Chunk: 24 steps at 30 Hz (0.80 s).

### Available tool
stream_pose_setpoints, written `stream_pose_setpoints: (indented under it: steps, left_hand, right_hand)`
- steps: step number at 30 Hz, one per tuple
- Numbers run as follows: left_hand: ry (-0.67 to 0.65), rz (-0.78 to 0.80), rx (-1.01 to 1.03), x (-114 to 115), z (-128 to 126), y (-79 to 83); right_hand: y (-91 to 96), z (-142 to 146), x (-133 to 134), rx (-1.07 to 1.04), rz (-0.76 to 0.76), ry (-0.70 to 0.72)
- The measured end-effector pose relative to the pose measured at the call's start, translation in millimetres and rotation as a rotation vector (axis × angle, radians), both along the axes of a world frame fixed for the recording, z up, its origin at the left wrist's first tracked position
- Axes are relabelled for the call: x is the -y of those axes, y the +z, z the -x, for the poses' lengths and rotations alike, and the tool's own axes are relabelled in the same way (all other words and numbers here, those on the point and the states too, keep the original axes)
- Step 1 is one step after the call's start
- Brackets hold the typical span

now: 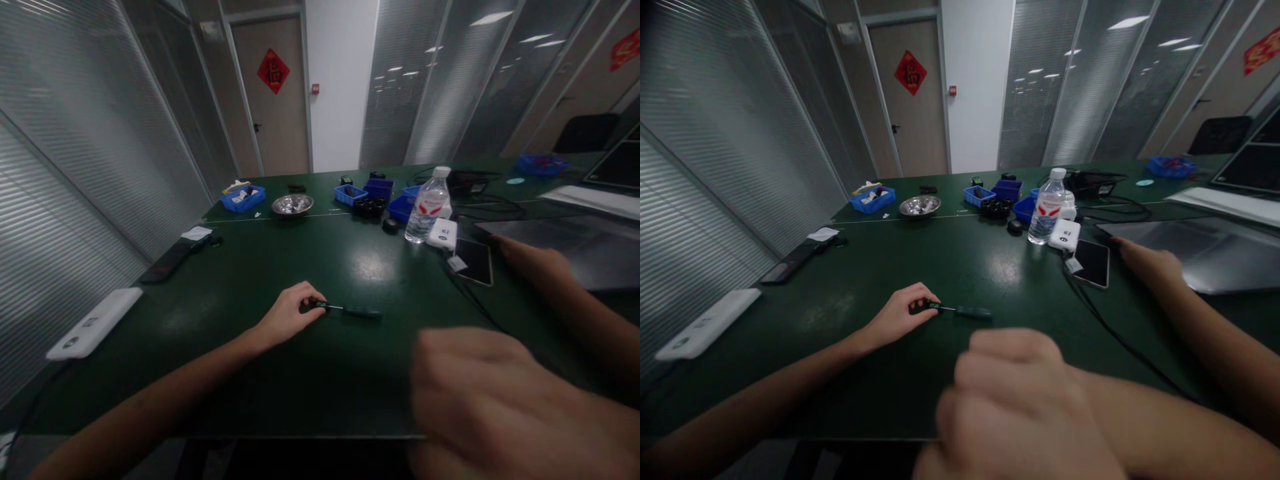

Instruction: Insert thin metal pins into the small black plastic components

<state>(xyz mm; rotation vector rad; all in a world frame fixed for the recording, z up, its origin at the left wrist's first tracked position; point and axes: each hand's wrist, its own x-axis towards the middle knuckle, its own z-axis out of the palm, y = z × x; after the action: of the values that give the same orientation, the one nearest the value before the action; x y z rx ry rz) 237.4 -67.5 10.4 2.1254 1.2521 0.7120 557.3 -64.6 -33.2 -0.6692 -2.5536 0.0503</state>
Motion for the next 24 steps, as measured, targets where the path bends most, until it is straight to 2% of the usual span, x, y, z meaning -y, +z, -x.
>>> stream_pose_setpoints:
  steps: [3,5,6,10,13,19,24]
  left_hand:
    - [-0.007,-0.032,0.006,0,0,-1.5]
    - [-0.015,-0.034,0.010,0,0,-0.9]
    - [-0.019,-0.029,0.011,0,0,-0.3]
    - [-0.041,-0.003,0.007,-1,1,2.0]
    - [-0.047,0.011,0.007,-2,3,3.0]
    - [-0.057,0.020,0.036,-2,6,-1.2]
    - [-0.040,0.042,0.085,-1,4,-1.1]
  right_hand:
    - [53.6,31,7,0.049,0.008,-0.101]
    - [73.4,49,0,0.081,0.027,-0.140]
    - [75.7,55,-6,0.095,0.055,-0.128]
    - [54.0,62,-26,0.112,0.126,-0.063]
    - [41.4,65,-28,0.118,0.160,-0.019]
    - [46.3,76,-18,0.126,0.181,0.025]
    - [42.2,74,-16,0.090,0.227,0.031]
